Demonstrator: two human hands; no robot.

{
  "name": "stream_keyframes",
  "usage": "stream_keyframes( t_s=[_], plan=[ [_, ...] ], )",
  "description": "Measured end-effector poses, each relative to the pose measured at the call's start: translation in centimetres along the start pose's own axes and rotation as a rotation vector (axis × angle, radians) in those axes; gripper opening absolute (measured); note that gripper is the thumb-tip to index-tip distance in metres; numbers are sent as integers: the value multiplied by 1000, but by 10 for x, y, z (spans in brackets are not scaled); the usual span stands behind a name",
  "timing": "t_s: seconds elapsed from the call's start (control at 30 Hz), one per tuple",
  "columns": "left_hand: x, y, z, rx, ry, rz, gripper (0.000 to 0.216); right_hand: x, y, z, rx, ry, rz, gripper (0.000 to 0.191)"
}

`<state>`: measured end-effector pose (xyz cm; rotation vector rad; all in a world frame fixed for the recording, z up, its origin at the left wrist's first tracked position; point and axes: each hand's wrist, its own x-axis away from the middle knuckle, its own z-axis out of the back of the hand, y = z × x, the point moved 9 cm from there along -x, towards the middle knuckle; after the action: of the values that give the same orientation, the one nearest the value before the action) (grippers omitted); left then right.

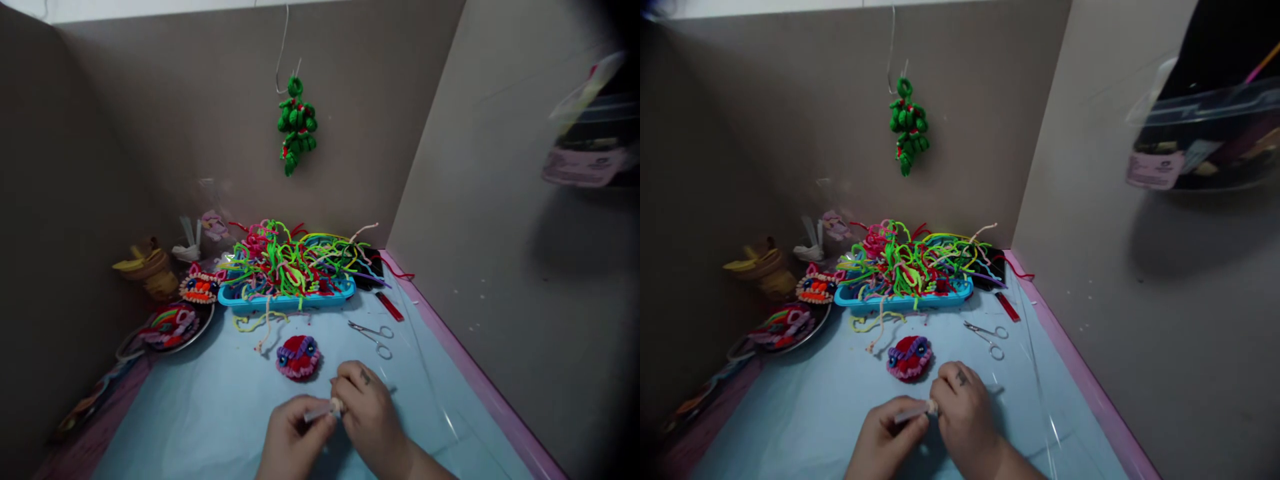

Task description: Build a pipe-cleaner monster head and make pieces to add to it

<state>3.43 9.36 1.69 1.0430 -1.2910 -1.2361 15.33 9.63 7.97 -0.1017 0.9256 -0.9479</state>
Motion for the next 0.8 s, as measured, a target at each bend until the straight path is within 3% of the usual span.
stream_keyframes(
  t_s=[0.13,0.3,0.43,0.6,0.8],
  plan=[
    [9,19,-4,-98,52,-128,38,3,0,-6,-42,-36,-6,24],
    [-1,18,15,-21,113,-63,33,1,5,-10,-198,-104,-121,44],
    [-7,31,31,-96,152,-163,21,-1,12,-18,-406,-231,-225,31],
    [0,56,25,-242,115,-399,13,-5,12,-22,-491,-325,-262,20],
    [0,52,27,-326,148,-377,12,-8,8,-18,-500,-349,-302,17]
  ],
)
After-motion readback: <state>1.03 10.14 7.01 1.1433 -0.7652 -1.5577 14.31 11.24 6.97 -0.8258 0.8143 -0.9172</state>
